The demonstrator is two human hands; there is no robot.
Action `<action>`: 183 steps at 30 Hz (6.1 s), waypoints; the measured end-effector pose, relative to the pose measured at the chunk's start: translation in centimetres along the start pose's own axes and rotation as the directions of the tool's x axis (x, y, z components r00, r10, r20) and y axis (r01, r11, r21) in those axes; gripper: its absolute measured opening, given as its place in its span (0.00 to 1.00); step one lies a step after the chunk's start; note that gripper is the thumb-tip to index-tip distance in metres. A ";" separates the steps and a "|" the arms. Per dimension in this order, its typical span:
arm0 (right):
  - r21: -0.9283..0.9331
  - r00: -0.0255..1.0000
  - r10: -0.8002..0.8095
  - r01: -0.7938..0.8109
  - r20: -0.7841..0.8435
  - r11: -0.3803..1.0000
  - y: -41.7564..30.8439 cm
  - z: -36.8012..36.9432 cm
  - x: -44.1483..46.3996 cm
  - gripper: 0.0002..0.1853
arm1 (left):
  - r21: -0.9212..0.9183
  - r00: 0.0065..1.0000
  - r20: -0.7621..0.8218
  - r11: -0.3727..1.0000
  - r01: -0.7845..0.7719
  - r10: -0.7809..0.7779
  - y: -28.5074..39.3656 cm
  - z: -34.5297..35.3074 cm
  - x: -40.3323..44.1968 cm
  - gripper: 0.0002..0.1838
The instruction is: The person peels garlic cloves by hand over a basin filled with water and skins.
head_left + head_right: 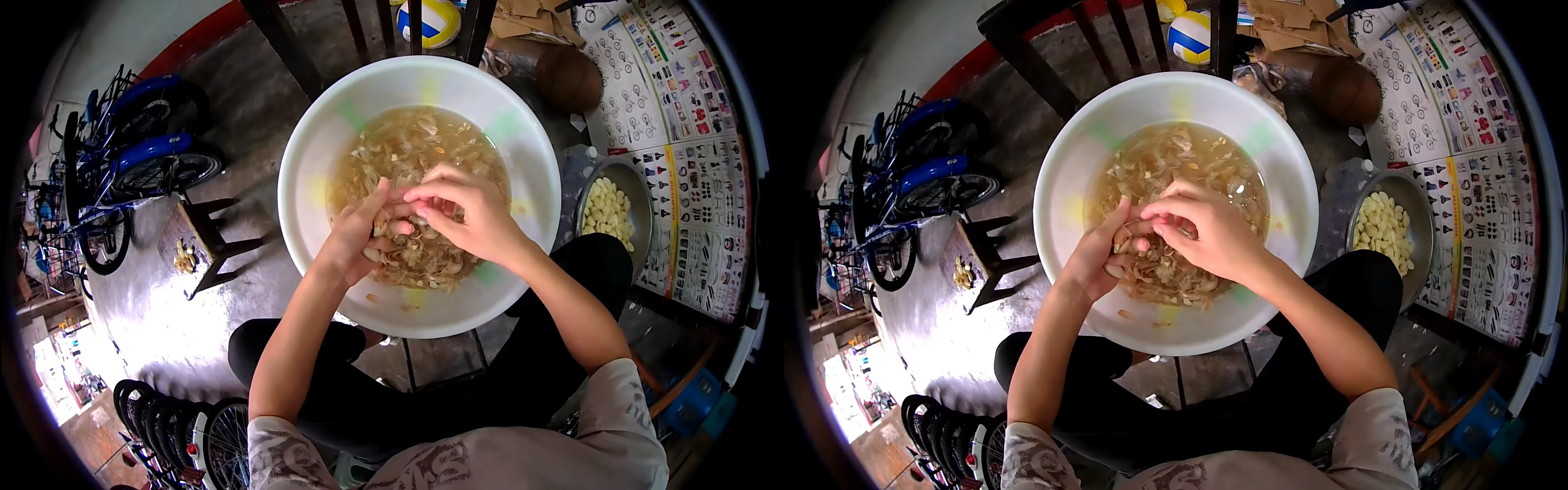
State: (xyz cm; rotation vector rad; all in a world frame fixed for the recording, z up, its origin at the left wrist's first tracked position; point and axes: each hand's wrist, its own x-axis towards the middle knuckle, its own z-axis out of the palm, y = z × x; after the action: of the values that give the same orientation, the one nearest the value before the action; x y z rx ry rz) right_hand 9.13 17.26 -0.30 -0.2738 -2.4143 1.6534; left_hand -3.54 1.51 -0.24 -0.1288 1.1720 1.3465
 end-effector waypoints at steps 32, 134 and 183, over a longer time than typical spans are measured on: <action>-0.453 0.995 -0.103 0.087 -0.012 0.887 1.9 -0.4 0.1 0.13 | -0.244 0.995 -0.066 0.965 -0.093 0.079 -1.2 -0.4 1.3 0.18; 0.105 0.972 -0.081 0.106 -0.221 0.989 -0.3 -0.3 -0.3 0.06 | 0.067 0.880 -0.111 0.887 -0.457 0.462 -3.7 3.1 -1.5 0.13; 0.096 0.971 -0.154 0.173 -0.184 0.980 -1.2 0.0 -1.1 0.10 | 0.721 0.703 -0.052 0.514 -0.464 0.709 -3.7 2.1 -1.5 0.19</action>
State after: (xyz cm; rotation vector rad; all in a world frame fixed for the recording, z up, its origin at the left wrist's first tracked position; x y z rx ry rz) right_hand 10.17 16.51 0.70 -0.1879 -2.1460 1.6120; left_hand 0.88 0.77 -0.15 0.6683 2.0838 1.4217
